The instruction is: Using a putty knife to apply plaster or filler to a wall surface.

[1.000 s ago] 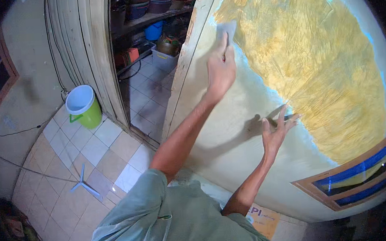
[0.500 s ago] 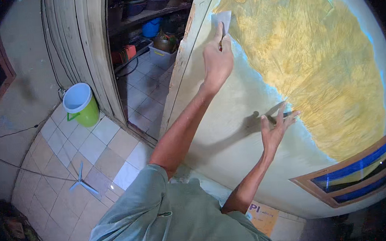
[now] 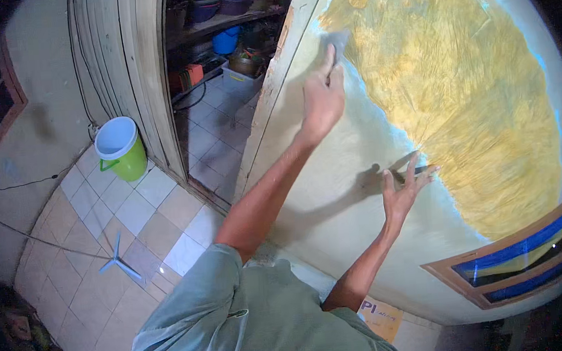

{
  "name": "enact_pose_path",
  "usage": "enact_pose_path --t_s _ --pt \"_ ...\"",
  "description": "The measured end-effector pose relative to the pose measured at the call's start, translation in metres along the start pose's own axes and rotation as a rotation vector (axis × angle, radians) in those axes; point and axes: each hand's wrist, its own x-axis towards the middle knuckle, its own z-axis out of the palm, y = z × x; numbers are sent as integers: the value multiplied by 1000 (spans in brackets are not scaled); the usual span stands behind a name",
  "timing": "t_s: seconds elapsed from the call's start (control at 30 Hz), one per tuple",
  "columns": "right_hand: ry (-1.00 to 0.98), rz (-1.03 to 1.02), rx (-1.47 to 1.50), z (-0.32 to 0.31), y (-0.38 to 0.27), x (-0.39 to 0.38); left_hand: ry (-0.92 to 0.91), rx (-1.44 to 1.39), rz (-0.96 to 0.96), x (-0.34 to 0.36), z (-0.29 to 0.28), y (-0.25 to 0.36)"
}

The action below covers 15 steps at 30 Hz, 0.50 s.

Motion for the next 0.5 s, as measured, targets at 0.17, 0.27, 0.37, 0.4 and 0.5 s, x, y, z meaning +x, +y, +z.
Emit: enact_pose_path --t_s 0.17,0.27,0.37,0.4,0.5 --pt "-10 41 -21 -3 -1 -5 50 55 213 5 1 2" --pt "-13 41 23 0 -3 -3 -30 15 -38 16 -5 12" --pt "-5 12 75 1 -6 -1 58 -64 44 13 0 -2" --pt "-12 36 39 1 -8 -3 24 -52 64 4 0 -10" --pt "2 37 -18 0 -8 -3 -45 -116 7 -3 2 -14"
